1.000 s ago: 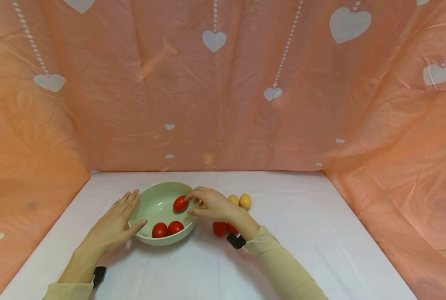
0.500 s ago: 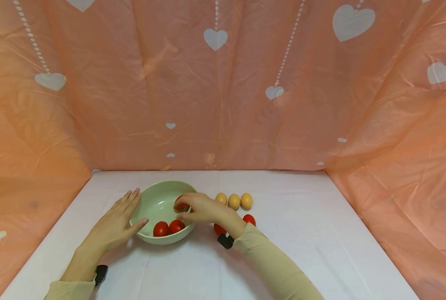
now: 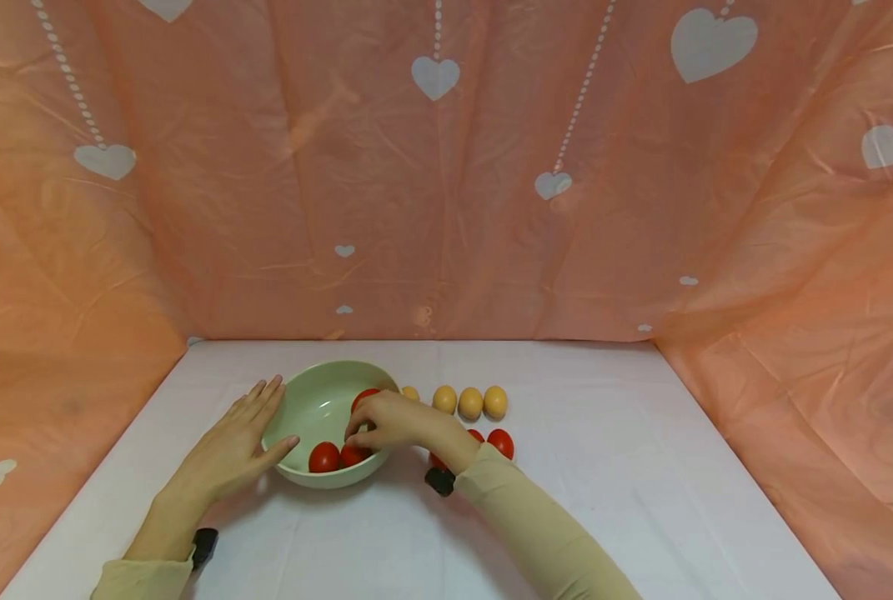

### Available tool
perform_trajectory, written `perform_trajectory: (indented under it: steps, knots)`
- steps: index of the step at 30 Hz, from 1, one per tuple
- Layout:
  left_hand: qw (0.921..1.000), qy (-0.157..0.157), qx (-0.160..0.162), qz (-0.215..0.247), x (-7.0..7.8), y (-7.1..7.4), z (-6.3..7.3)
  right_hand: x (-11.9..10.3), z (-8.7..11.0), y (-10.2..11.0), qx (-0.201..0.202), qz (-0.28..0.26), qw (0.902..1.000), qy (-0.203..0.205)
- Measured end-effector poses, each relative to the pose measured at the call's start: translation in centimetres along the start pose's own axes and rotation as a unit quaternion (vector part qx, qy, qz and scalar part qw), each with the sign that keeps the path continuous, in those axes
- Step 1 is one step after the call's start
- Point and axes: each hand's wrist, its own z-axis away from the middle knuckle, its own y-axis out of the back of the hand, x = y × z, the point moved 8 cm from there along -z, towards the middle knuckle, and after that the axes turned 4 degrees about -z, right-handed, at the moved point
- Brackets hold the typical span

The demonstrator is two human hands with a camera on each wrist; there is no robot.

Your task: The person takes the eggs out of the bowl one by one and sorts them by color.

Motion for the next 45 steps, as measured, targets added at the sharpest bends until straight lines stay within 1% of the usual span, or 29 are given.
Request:
perform_trajectory:
  steps: [5, 12, 22, 30, 36, 40, 45]
  knots:
    - [1.0000, 0.004, -0.006, 0.002, 0.1, 0.1, 0.0, 0.1, -0.3, -0.3, -0.018, 0.016, 0.9997, -0.011]
    - [0.9999, 0.007, -0.010, 0.001, 0.1, 0.1, -0.1, 0.3, -0.9, -0.7, -0.042, 0.025, 0.9984, -0.028]
    - [0.9997, 0.012, -0.020, 0.001, 0.0, -0.2, -0.2, 0.8, -1.3, -1.5, -0.054, 0.027, 0.9960, -0.065]
    - [0.9998, 0.010, -0.015, -0.002, -0.1, -0.1, -0.2, 0.6, -1.4, -1.3, -0.043, 0.028, 0.9976, -0.046]
    - [0.9998, 0.010, -0.015, 0.004, -0.1, -0.1, -0.2, 0.4, -1.3, -1.0, -0.036, 0.022, 0.9986, -0.033]
    - [0.9999, 0.005, -0.008, 0.003, 0.0, -0.1, -0.1, 0.3, -1.0, -0.8, -0.028, 0.021, 0.9990, -0.027]
    - [1.0000, -0.001, -0.002, 0.000, 0.0, -0.1, -0.1, 0.1, -0.6, -0.2, -0.004, 0.022, 0.9996, -0.016]
